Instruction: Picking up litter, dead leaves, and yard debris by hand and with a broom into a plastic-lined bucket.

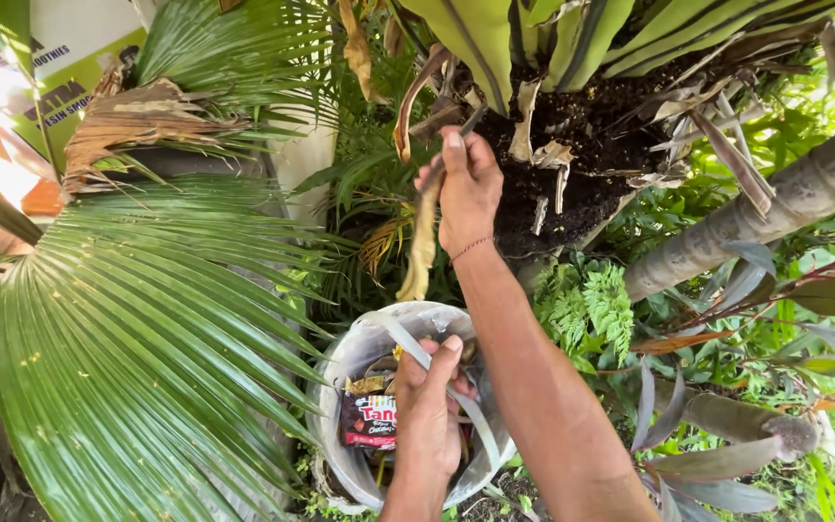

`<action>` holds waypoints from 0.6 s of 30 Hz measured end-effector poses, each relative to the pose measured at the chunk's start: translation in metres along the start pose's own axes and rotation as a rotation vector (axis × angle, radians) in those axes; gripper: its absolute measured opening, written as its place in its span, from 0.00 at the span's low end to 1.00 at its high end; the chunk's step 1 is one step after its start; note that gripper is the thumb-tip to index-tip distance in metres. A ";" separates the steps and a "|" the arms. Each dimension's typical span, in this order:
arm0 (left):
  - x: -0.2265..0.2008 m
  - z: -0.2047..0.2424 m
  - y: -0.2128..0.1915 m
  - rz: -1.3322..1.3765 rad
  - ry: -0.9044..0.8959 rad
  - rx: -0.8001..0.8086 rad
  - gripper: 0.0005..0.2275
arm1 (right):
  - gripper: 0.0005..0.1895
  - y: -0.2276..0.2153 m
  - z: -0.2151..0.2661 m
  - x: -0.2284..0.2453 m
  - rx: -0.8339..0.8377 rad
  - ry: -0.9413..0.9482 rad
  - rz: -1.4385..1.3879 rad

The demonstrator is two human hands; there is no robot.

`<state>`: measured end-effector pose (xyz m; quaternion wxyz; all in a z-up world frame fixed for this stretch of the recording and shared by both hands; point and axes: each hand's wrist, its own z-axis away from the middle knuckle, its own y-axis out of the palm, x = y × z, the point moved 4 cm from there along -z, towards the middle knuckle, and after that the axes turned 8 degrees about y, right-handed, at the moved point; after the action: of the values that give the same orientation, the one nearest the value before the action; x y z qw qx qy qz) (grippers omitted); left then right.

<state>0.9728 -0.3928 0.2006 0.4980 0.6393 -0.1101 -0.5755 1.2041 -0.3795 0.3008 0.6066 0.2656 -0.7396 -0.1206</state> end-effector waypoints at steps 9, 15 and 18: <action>0.025 -0.006 -0.009 0.008 -0.041 -0.067 0.12 | 0.09 -0.044 0.006 0.003 -0.099 -0.106 0.274; 0.028 0.001 -0.017 0.021 -0.031 -0.066 0.12 | 0.10 -0.054 0.009 -0.001 -0.030 -0.085 0.129; 0.028 0.003 -0.021 0.018 -0.045 -0.085 0.12 | 0.11 -0.057 0.008 -0.005 -0.043 -0.113 0.161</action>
<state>0.9695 -0.4041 0.1677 0.5273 0.6033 -0.1024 -0.5894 1.2115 -0.4249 0.2664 0.5773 0.1852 -0.7887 -0.1023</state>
